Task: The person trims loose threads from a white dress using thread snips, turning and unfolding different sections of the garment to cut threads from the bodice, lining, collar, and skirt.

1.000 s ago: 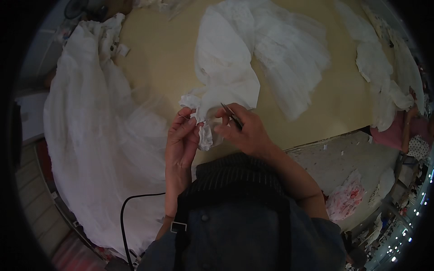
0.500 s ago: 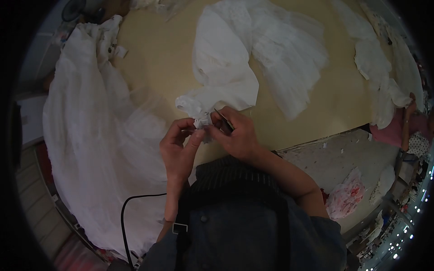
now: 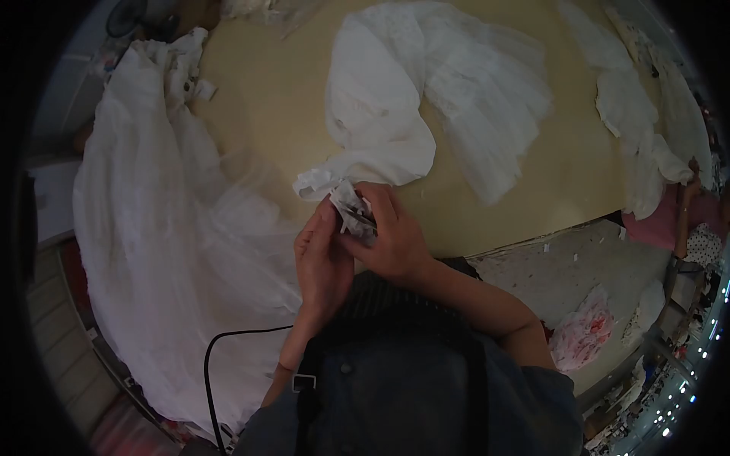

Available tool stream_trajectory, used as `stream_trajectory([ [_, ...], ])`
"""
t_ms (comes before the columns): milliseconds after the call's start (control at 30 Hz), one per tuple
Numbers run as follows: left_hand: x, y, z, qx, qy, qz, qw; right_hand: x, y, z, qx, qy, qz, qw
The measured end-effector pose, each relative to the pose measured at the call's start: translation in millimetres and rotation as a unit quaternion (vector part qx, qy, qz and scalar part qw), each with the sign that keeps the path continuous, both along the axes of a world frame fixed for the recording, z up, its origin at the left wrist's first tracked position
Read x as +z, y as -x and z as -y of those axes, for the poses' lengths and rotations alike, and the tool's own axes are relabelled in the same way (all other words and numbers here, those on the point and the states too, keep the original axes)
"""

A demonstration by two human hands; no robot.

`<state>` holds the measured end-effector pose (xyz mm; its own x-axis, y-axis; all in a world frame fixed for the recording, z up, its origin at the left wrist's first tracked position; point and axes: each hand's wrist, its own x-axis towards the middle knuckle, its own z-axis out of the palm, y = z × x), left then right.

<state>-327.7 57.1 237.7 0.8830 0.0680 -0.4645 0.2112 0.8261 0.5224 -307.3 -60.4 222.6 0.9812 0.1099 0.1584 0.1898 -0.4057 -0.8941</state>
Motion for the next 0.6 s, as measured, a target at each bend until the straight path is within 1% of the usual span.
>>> stream_trajectory([
  [33,-3.0,1.7,-2.3,-0.039,-0.084,0.049,0.994,-6.7,-0.6,-3.0,-0.034,0.009,0.047,0.998],
  [100,-12.0,5.0,-8.4,-0.112,-0.248,0.146,0.951,-7.8,-7.4,13.0,-0.005,-0.025,-0.028,0.999],
  [133,-10.8,3.4,-10.0,-0.076,-0.358,0.14,0.92,-7.4,-10.9,23.4,0.011,-0.042,-0.067,0.997],
  [167,-7.8,-0.4,-11.1,-0.041,-0.463,0.133,0.876,-0.4,-14.4,32.6,0.037,-0.057,-0.126,0.99],
  [200,-3.1,-6.3,-12.0,-0.004,-0.561,0.126,0.819,11.8,-19.2,42.0,0.062,-0.072,-0.183,0.979],
  [233,9.2,-17.8,-13.8,0.013,-0.608,0.116,0.786,18.4,-23.4,49.2,0.087,-0.087,-0.238,0.963],
  [300,4.2,-31.1,-29.2,-0.066,-0.673,0.212,0.706,18.2,-29.3,60.0,0.143,-0.126,-0.261,0.946],
  [333,-1.2,-31.9,-35.7,-0.104,-0.638,0.233,0.726,18.3,-32.2,62.9,0.172,-0.145,-0.272,0.936],
  [367,-6.6,-32.7,-42.1,-0.142,-0.602,0.249,0.746,20.1,-35.0,62.9,0.167,-0.174,-0.284,0.928],
  [400,-17.6,-30.4,-46.7,-0.176,-0.493,0.235,0.819,23.4,-37.8,62.2,0.161,-0.202,-0.296,0.92],
  [433,-15.0,-32.1,-46.3,-0.209,-0.374,0.217,0.877,25.2,-40.0,61.9,0.156,-0.231,-0.307,0.91],
  [533,7.9,-26.3,-34.5,-0.231,-0.294,0.094,0.923,23.4,-43.8,62.2,0.141,-0.23,-0.314,0.91],
  [600,-4.0,-19.9,-38.2,-0.227,-0.244,0.082,0.939,25.7,-45.2,60.9,0.146,-0.236,-0.325,0.904],
])
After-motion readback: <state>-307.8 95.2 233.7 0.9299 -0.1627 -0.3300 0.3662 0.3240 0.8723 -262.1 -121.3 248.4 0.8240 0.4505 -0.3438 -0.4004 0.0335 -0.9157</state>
